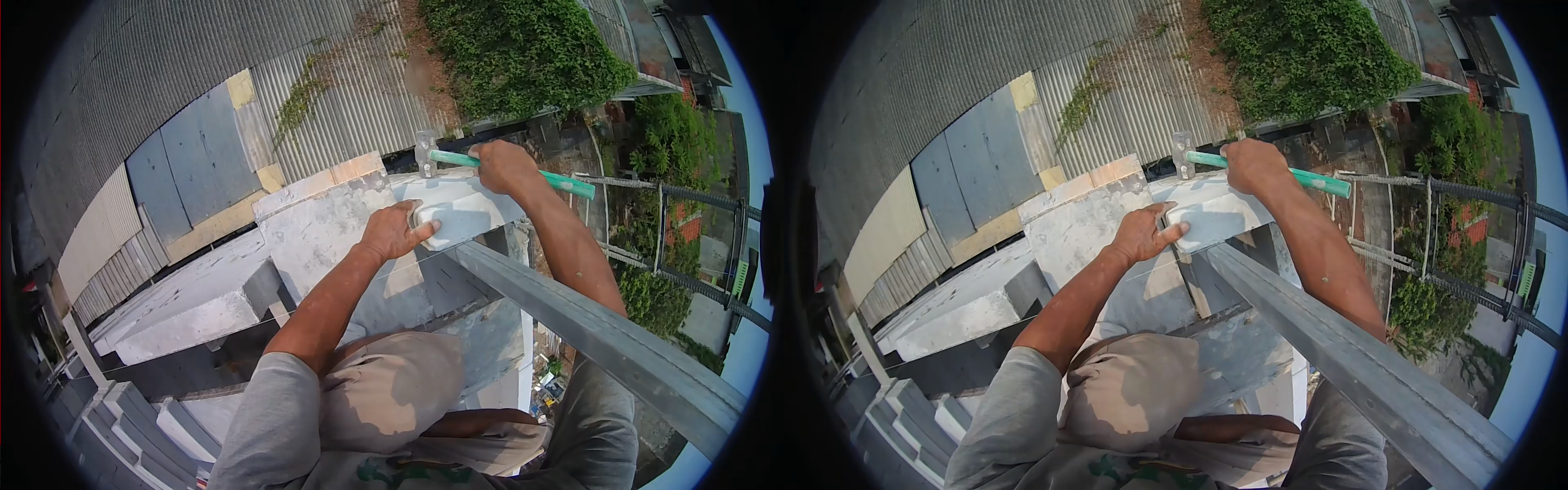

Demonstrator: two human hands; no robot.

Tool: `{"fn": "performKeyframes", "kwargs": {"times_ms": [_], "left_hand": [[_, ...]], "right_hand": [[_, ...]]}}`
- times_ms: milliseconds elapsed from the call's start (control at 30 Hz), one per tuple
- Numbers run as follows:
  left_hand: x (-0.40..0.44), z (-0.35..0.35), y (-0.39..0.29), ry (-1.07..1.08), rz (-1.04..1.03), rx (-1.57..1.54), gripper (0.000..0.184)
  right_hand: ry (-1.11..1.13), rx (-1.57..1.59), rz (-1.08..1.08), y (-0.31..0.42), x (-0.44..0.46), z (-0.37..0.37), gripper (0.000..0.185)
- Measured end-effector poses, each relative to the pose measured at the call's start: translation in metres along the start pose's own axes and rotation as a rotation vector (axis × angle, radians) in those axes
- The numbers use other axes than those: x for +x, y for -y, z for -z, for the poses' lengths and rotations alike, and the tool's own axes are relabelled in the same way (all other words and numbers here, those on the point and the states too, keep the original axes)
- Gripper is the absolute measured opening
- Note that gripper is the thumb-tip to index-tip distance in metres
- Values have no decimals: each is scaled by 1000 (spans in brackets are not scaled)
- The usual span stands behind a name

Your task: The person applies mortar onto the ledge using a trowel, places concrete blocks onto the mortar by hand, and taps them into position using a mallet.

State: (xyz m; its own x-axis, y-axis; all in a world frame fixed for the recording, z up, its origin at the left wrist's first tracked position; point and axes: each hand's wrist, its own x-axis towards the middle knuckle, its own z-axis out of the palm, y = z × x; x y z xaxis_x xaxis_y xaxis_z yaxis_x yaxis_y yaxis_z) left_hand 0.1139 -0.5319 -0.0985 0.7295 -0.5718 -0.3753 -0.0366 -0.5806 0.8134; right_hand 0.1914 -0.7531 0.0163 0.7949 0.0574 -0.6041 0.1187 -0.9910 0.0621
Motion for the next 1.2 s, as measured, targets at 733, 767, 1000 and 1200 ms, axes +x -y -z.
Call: {"fn": "performKeyframes", "kwargs": {"times_ms": [733, 767, 1000, 1200], "left_hand": [[-2, 4, -4, 8, 30, -33, 89], [-3, 9, -8, 48, 62, -33, 89], [1, 5, -2, 5, -4, -33, 85], [5, 10, -2, 92, 44, -19, 83]], "right_hand": [[-141, 139, -137, -1, -13, -12, 30], [-182, 189, -199, -1, -32, -4, 32], [-906, 771, -182, -30, -159, -49, 28], [-701, 1124, -440, -30, -194, -105, 29]]}}
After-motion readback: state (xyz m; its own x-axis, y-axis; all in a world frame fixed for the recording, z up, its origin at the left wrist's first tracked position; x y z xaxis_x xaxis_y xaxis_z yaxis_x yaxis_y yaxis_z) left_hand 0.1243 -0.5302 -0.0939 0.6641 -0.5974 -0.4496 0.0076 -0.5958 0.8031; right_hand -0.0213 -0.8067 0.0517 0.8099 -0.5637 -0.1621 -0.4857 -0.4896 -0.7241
